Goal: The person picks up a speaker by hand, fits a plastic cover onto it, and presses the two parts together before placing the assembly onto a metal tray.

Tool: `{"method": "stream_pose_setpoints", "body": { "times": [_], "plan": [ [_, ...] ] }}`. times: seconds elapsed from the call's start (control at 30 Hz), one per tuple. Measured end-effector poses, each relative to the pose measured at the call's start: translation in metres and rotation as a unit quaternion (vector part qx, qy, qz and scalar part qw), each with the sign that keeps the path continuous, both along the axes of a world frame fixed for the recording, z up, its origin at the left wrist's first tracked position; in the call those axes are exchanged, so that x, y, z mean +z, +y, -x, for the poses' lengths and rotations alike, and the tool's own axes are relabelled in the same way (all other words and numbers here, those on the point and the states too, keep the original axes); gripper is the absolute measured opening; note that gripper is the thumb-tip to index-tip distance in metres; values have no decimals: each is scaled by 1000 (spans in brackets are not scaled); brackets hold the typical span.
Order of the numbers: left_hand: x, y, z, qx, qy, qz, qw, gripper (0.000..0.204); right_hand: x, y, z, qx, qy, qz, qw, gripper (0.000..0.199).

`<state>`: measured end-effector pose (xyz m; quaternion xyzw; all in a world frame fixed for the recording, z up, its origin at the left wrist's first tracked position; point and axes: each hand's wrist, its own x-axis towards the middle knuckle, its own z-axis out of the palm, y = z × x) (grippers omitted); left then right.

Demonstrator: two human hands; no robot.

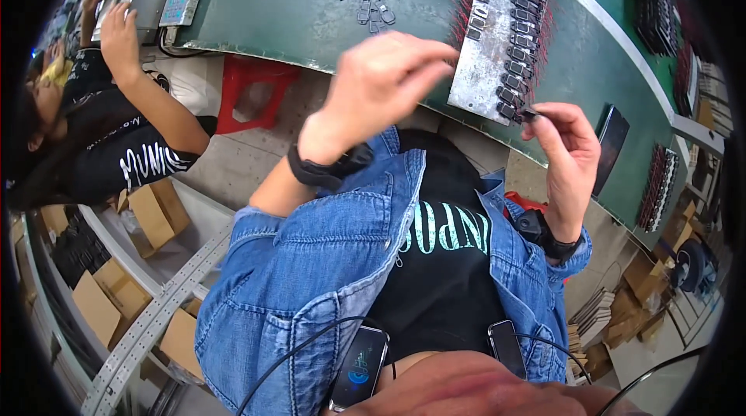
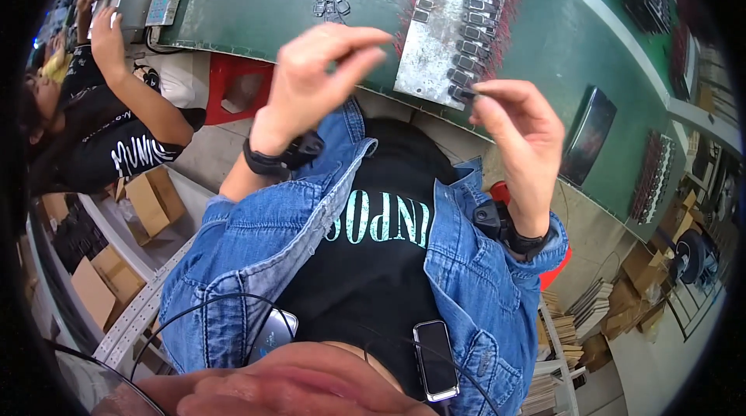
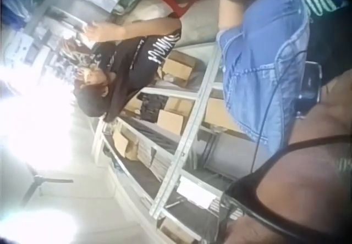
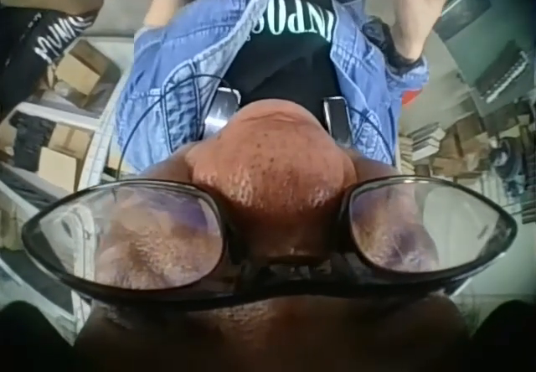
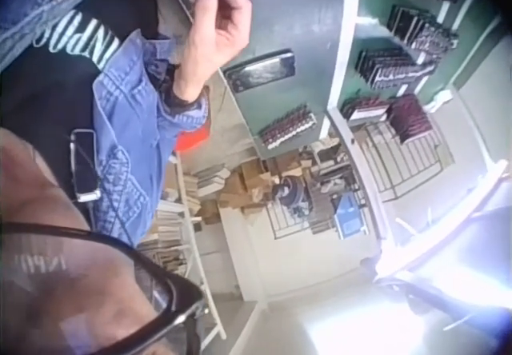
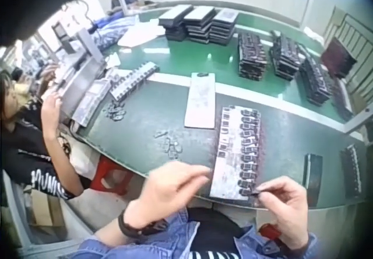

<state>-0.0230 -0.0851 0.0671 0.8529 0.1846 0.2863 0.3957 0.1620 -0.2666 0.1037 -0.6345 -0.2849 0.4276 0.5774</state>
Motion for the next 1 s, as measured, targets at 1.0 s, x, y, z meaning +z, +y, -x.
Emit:
{"method": "stream_pose_setpoints", "body": {
  "times": [1.0],
  "plan": [
    [18,-29,-56,-19,-166,499,850,14,-8,36,12,-74,28,-104,991,14]
  ]
}}
